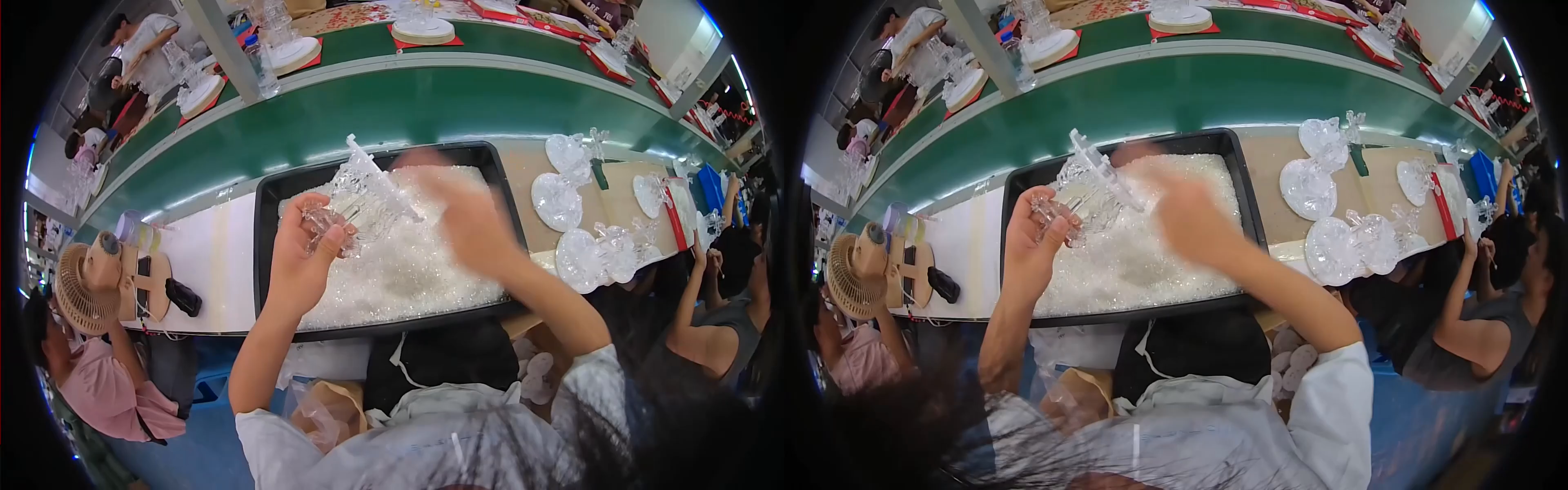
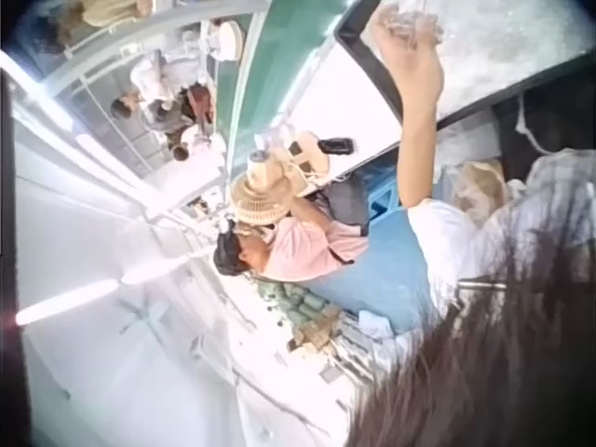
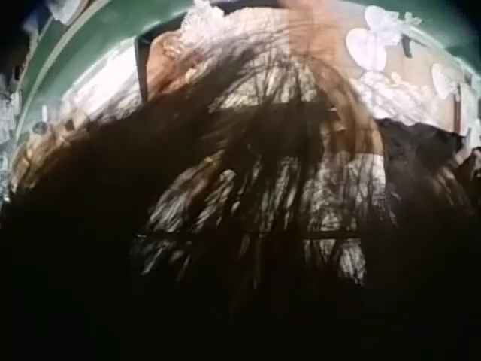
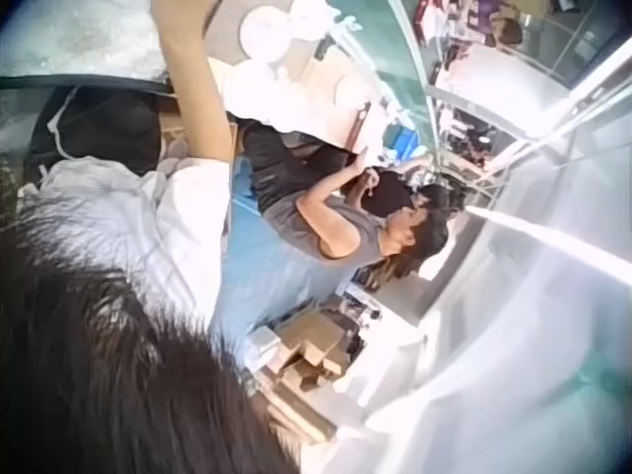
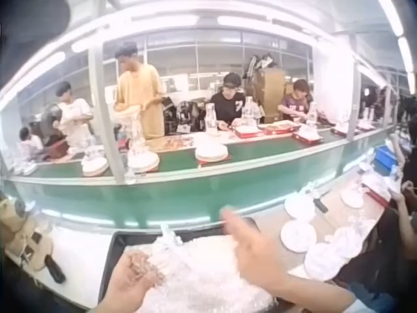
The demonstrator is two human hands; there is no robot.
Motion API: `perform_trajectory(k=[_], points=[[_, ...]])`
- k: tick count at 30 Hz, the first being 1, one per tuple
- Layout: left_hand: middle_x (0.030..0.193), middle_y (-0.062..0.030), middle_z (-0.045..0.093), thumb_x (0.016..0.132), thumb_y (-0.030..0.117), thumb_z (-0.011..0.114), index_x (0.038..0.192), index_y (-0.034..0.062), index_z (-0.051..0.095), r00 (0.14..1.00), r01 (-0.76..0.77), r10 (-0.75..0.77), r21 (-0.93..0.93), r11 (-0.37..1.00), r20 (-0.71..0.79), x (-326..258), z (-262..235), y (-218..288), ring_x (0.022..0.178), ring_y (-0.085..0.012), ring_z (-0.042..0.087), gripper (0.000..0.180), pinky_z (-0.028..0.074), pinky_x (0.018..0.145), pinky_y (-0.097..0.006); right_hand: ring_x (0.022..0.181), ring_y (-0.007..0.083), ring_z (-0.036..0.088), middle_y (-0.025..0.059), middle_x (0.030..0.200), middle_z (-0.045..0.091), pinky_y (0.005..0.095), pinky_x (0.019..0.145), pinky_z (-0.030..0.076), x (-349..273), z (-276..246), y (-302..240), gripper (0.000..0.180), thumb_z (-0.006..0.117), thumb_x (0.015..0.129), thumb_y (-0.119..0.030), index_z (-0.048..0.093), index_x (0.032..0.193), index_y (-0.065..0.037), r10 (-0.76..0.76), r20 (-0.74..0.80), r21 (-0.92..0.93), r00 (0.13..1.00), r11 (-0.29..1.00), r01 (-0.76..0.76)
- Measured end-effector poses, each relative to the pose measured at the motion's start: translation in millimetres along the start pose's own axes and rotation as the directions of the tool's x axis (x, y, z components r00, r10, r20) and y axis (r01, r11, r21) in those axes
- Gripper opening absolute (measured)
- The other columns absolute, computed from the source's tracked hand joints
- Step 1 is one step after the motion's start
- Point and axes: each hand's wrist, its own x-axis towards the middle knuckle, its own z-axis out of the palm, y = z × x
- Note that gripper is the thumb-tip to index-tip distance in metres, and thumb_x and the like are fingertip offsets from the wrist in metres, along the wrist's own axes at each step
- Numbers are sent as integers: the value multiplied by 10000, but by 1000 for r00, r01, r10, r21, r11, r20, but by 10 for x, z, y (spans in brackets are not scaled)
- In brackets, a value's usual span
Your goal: Applying decorative white beads to clear plastic lamp fixture components using a small brush.
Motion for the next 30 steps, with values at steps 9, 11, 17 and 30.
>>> perform_trajectory(k=[9, 11, 17, 30], points=[[919, -94, 658, 930, 126, 645, 1251, 20, 455, 998, 59, -58, 59, 997, -25, 23, -35, 141, 752, -122, 620, 388, 489, 615, -243, 1420, 334, 341, 191, 1516, 377, 339, 1147, 266, -12, -131, 118, 839, 350, 678, 185, 325, 1491, -22, -23, 149, -309, 989, 949, 69], [914, -87, 652, 930, 134, 647, 1237, 27, 457, 999, -26, 24, -31, 999, -37, -24, -49, 83, 764, -122, 621, 377, 491, 629, -242, 1419, 333, 344, 205, 1505, 386, 338, 1154, 252, -36, -25, -4, 827, 356, 677, 187, 337, 1481, -8, -41, 149, -253, 988, 964, 79], [964, -89, 651, 931, 100, 637, 1220, 33, 452, 999, -52, 52, -83, 995, -5, -9, -87, 89, 817, -123, 624, 350, 497, 648, -246, 1425, 326, 332, 254, 1507, 353, 351, 1185, 193, -37, 63, -66, 830, 357, 672, 191, 297, 1486, 39, -38, 189, -185, 981, 980, 74], [960, -65, 631, 901, 127, 684, 1244, 43, 472, 997, 64, -49, -343, 937, 53, 16, -195, 127, 828, -153, 634, 411, 547, 695, -313, 1440, 279, 307, 193, 1491, 414, 394, 1203, 169, 298, -412, -38, 676, 353, 751, 149, 461, 1402, -1, -200, -123, -180, 972, 968, 176]])
